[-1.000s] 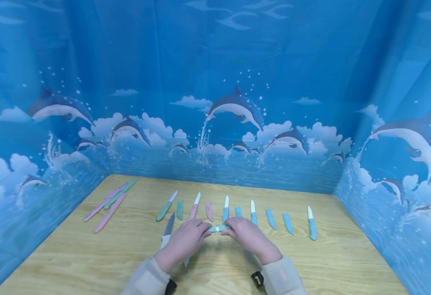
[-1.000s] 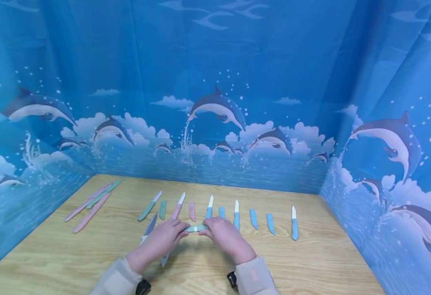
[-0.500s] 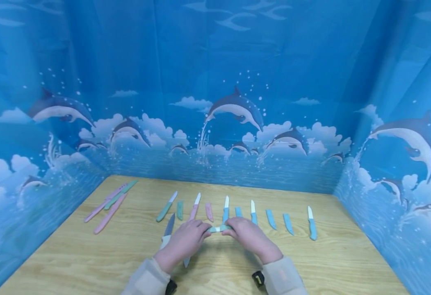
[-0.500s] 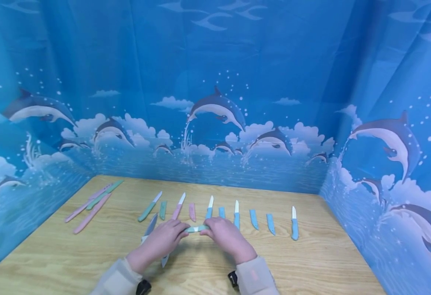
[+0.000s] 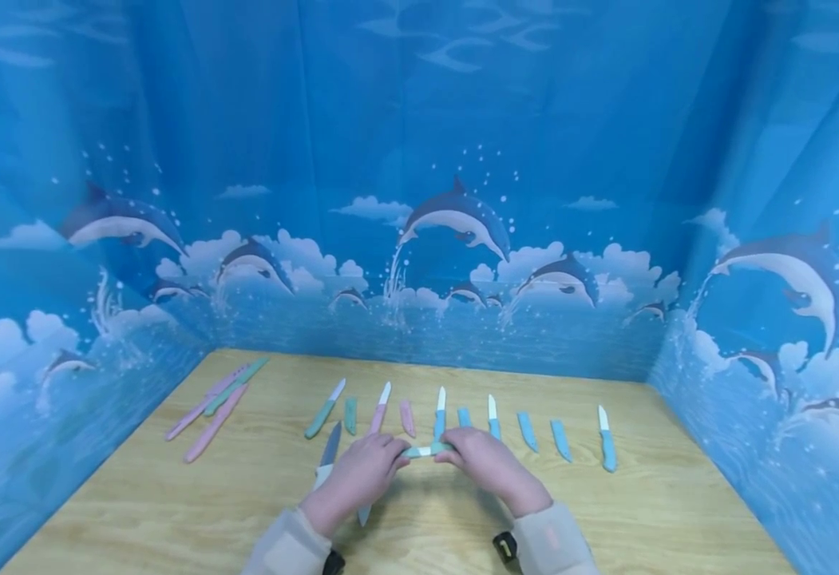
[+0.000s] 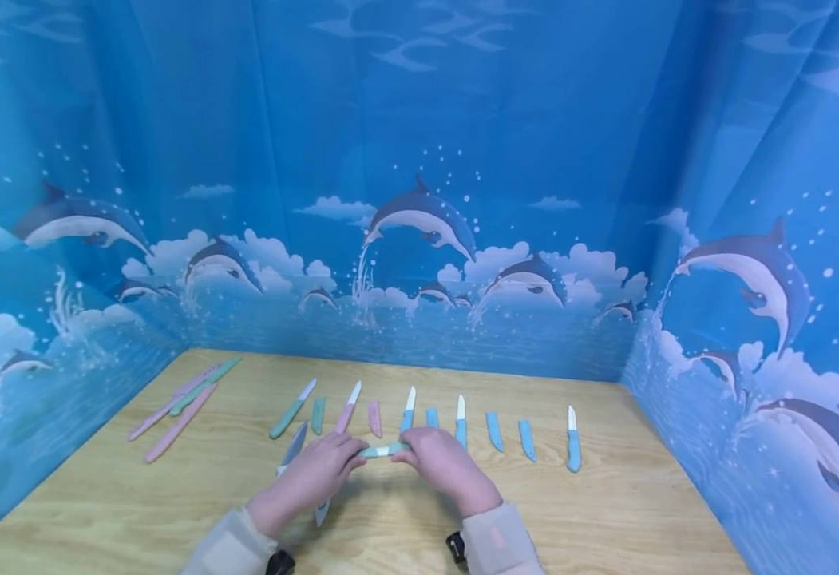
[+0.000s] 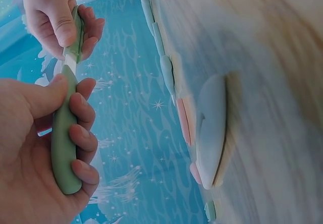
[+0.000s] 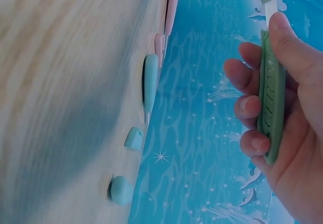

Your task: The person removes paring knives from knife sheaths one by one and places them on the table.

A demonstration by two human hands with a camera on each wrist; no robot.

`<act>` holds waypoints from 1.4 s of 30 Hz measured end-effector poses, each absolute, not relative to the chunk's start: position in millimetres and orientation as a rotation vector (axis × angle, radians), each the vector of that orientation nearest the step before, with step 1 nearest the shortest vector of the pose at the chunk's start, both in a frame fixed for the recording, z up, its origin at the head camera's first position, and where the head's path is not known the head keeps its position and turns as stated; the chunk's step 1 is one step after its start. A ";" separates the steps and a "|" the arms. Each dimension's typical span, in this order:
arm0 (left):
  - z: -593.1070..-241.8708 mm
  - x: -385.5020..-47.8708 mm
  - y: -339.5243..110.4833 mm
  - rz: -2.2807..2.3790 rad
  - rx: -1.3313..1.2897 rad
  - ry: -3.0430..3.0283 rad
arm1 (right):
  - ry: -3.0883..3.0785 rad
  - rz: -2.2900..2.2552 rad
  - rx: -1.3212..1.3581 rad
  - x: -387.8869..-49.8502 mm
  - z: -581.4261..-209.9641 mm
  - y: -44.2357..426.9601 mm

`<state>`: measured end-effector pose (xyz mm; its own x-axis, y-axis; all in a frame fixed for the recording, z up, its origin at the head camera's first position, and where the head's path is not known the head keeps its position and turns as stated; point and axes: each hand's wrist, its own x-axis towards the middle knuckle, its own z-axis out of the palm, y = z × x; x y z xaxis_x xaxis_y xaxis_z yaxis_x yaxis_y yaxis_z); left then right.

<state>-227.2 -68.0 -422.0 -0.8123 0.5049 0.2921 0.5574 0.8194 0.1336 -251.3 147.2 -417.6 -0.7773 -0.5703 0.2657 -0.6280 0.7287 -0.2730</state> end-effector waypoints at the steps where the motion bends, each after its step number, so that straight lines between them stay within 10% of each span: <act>1: -422.8 -226.7 -68.1 -0.323 -0.814 -2.768 | -2.771 0.521 0.967 -251.2 -418.7 147.4; 42: -422.9 -228.5 -69.2 -0.420 -0.777 -2.847 | -2.788 0.517 0.950 -253.1 -417.7 151.9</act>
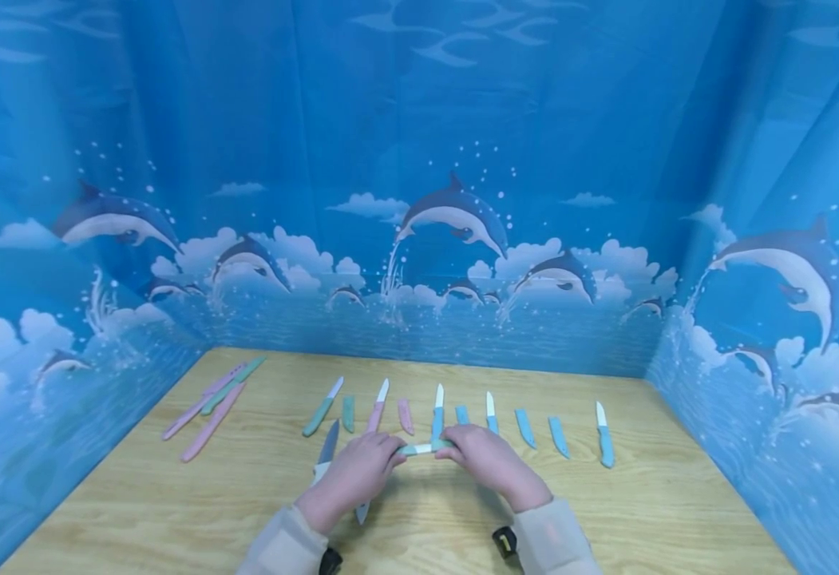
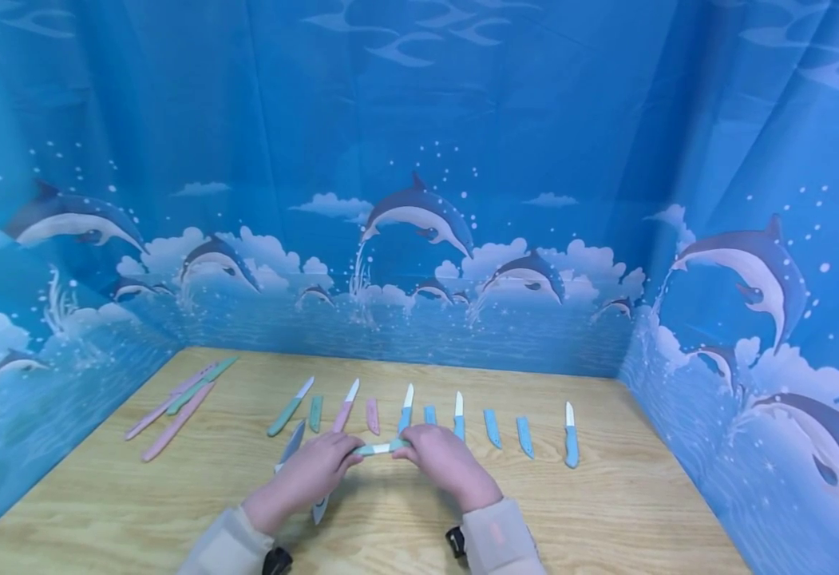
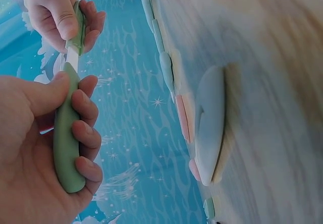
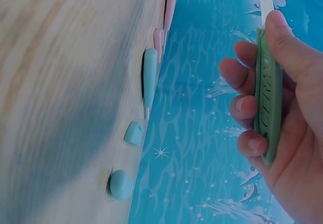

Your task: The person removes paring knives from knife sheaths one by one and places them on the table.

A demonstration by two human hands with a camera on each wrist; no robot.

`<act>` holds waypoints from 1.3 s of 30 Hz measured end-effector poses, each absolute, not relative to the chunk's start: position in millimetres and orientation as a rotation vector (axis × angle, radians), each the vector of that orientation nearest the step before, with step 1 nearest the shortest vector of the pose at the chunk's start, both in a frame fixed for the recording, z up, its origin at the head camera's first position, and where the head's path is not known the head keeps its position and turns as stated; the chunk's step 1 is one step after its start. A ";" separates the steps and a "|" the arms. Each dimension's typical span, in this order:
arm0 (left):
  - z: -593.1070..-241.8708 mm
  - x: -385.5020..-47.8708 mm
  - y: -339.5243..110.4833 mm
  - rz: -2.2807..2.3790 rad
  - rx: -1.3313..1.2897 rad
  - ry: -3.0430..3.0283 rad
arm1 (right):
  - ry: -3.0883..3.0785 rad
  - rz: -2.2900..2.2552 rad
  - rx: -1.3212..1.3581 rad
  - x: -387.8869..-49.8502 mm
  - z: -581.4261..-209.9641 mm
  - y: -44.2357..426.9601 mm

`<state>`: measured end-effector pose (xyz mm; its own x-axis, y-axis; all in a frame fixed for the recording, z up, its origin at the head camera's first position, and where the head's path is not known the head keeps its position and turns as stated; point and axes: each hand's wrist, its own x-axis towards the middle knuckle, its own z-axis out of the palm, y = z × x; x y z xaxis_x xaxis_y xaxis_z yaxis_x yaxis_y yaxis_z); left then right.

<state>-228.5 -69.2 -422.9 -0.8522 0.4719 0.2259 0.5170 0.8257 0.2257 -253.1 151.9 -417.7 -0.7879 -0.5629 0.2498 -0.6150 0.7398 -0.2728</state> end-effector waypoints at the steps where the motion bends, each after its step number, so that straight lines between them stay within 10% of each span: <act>1: -422.7 -228.4 -69.3 -0.422 -0.776 -2.848 | -2.786 0.515 0.950 -252.9 -417.5 152.0; 39: -423.4 -229.4 -70.5 -0.452 -0.760 -2.854 | -2.792 0.489 0.947 -254.1 -417.3 156.0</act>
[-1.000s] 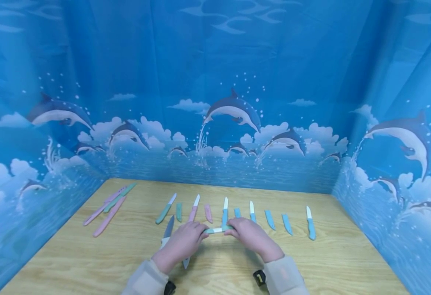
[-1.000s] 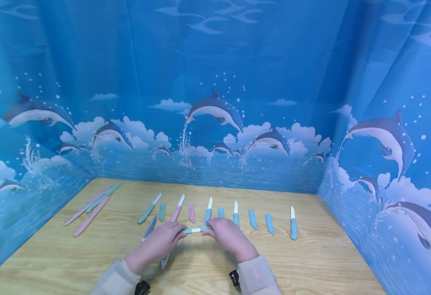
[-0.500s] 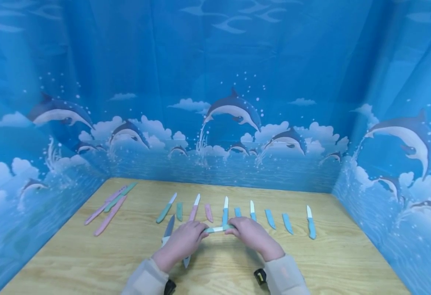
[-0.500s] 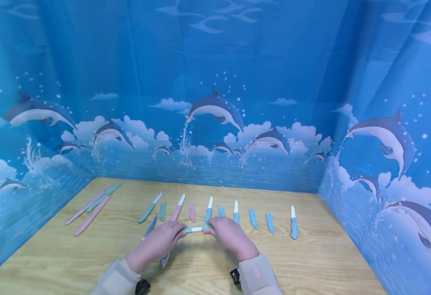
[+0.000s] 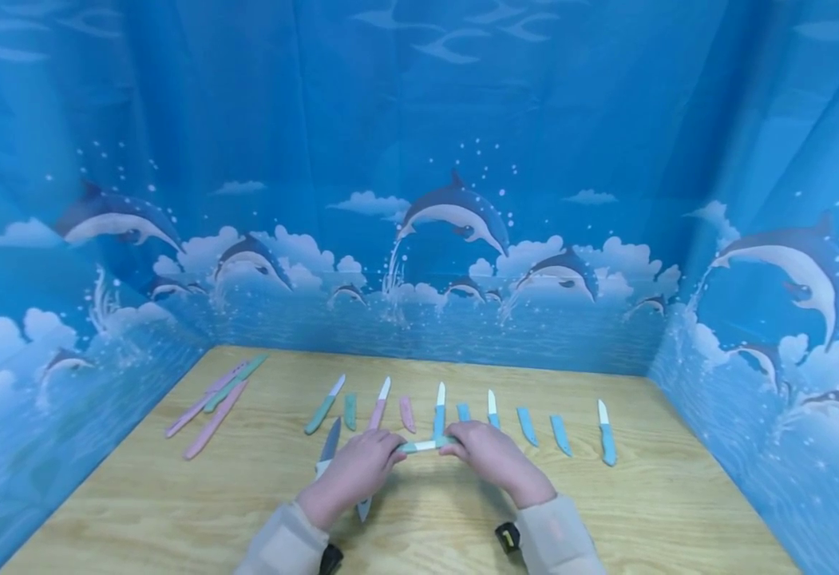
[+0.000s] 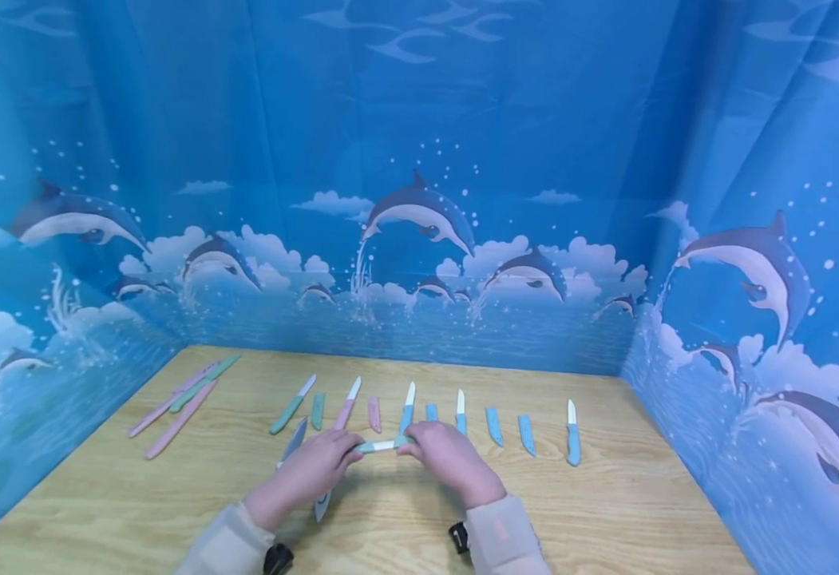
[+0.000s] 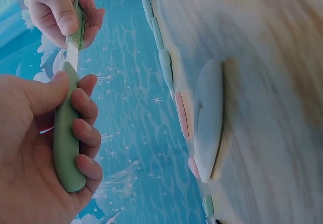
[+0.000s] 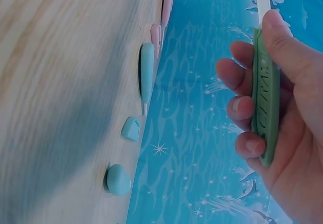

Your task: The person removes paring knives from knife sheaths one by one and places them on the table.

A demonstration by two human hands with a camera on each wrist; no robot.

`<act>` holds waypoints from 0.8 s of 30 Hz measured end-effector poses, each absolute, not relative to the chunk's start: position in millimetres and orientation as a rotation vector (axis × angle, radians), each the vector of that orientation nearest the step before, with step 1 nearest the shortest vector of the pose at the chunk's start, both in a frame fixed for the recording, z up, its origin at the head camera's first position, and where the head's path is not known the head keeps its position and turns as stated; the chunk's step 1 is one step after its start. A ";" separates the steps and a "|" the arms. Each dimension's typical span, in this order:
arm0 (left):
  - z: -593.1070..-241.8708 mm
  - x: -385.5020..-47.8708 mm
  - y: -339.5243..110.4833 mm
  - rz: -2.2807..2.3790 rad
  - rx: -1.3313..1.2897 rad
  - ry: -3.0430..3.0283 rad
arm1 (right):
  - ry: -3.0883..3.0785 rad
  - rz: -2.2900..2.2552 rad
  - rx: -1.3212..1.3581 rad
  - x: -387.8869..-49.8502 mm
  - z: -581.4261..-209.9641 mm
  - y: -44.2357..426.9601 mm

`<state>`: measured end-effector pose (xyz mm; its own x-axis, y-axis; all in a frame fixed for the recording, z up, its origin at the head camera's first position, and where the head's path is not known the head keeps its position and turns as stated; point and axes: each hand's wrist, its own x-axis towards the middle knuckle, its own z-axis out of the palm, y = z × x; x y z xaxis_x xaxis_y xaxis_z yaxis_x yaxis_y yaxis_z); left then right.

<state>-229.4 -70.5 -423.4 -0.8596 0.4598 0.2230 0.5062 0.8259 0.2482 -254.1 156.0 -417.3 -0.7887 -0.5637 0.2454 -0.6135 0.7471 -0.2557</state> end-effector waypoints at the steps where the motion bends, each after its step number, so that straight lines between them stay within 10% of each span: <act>1: -423.3 -229.1 -70.6 -0.454 -0.760 -2.854 | -2.792 0.489 0.948 -254.2 -417.3 156.1; 24: -421.8 -229.4 -73.2 -0.482 -0.767 -2.869 | -2.829 0.532 0.907 -253.3 -414.1 157.5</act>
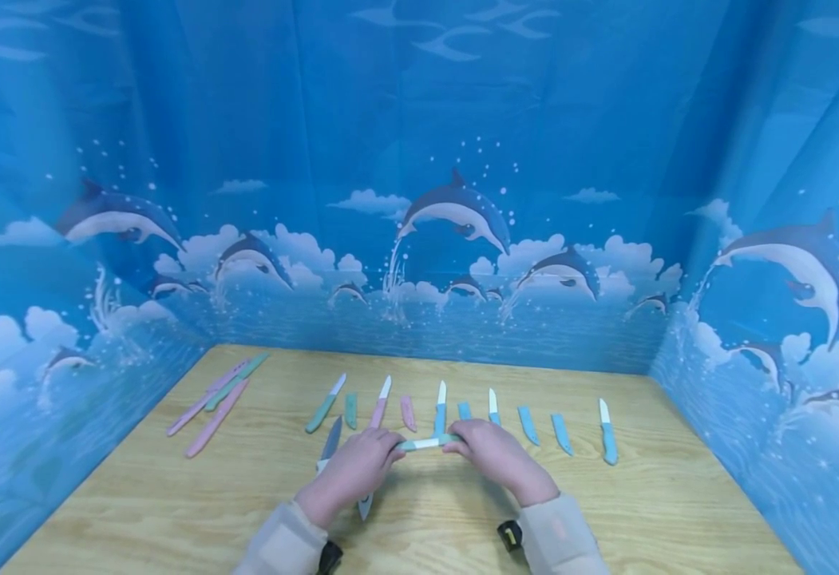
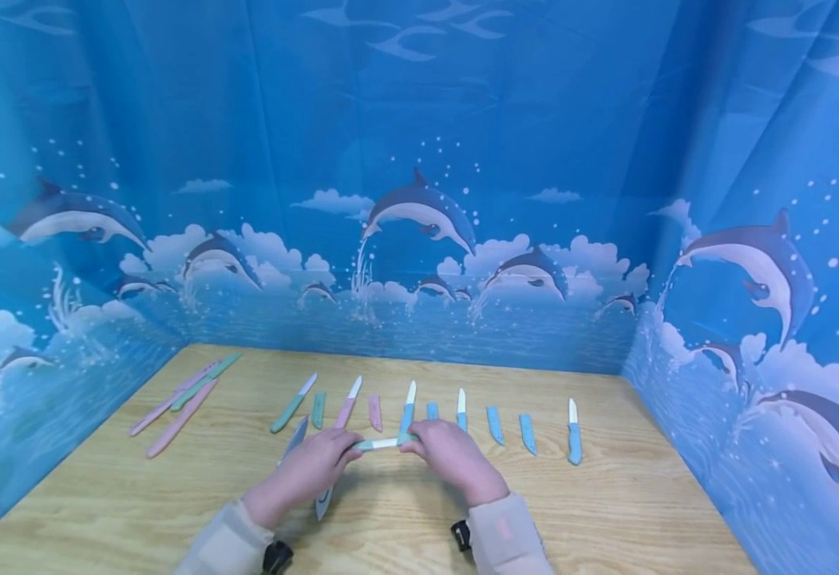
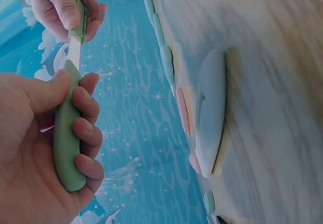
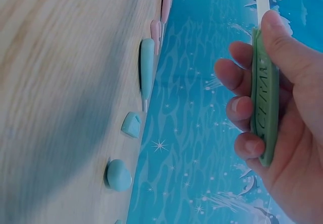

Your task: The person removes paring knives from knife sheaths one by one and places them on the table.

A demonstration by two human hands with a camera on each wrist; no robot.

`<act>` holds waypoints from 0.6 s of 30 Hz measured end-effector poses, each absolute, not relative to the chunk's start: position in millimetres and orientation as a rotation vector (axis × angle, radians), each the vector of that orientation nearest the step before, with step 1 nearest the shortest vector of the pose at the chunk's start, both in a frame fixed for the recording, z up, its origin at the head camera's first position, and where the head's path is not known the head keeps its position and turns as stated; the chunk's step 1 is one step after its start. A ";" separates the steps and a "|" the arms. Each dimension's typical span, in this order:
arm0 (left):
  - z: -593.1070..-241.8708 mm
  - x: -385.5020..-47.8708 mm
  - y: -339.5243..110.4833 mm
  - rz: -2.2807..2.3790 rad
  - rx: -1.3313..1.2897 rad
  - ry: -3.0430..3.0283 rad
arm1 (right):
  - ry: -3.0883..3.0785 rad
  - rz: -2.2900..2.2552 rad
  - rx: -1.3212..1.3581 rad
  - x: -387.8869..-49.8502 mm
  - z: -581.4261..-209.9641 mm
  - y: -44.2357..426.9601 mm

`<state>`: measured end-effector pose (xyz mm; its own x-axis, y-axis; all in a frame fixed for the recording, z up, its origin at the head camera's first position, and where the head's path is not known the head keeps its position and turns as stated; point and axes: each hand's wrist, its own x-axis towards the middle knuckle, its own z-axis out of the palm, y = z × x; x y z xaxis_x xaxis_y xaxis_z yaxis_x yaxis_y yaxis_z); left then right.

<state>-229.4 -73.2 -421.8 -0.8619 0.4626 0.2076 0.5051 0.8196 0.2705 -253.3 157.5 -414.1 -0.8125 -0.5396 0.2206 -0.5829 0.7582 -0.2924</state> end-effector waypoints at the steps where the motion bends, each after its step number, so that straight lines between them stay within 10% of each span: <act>1: -421.7 -229.4 -73.3 -0.483 -0.766 -2.870 | -2.829 0.530 0.907 -253.3 -414.0 157.5; 18: -418.8 -229.8 -75.8 -0.535 -0.737 -2.870 | -2.826 0.549 0.825 -254.0 -412.8 166.6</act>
